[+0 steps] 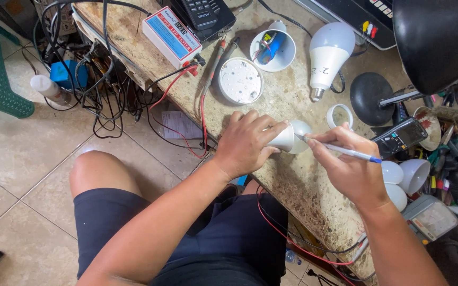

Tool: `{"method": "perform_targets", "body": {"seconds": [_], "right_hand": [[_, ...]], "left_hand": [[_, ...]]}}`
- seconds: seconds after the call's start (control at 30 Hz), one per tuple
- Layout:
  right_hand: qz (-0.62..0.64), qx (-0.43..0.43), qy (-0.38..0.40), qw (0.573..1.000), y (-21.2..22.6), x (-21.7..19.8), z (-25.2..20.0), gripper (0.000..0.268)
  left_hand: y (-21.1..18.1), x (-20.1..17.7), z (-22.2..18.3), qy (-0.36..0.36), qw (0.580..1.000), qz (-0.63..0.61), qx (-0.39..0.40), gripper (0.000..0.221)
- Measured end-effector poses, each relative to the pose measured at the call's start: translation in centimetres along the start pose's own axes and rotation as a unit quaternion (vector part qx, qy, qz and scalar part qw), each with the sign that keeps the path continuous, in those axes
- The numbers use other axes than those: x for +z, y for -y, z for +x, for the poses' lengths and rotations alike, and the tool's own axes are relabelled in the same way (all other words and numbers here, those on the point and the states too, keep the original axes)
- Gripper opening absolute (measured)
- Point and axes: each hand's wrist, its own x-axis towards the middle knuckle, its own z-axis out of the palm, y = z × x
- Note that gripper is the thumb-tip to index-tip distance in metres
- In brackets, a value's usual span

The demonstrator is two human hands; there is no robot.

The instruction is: Marking LED bulbs with a pen and testing them on a repair bench.

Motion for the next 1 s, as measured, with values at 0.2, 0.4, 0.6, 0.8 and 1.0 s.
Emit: {"method": "perform_targets", "body": {"seconds": [0.2,0.4,0.6,0.8,1.0], "right_hand": [[0.015,0.001,0.008,1.000,0.1,0.1,0.0,0.007],[0.019,0.024,-0.010,0.999,1.1,0.3,-0.9,0.007],[0.018,0.054,0.008,0.998,1.0,-0.2,-0.2,0.009],[0.020,0.060,0.047,0.997,1.3,-1.3,0.6,0.011],[0.050,0.068,0.122,0.989,-0.2,-2.4,1.6,0.016]], "left_hand": [[0.0,0.3,-0.1,0.002,1.000,0.006,-0.003,0.068],[-0.1,0.3,-0.1,0.000,1.000,0.002,-0.009,0.069],[0.0,0.4,-0.3,-0.004,1.000,0.004,-0.007,0.068],[-0.1,0.4,-0.3,-0.007,1.000,0.008,-0.002,0.067],[-0.2,0.1,-0.3,-0.023,0.999,0.018,0.041,0.067]]}}
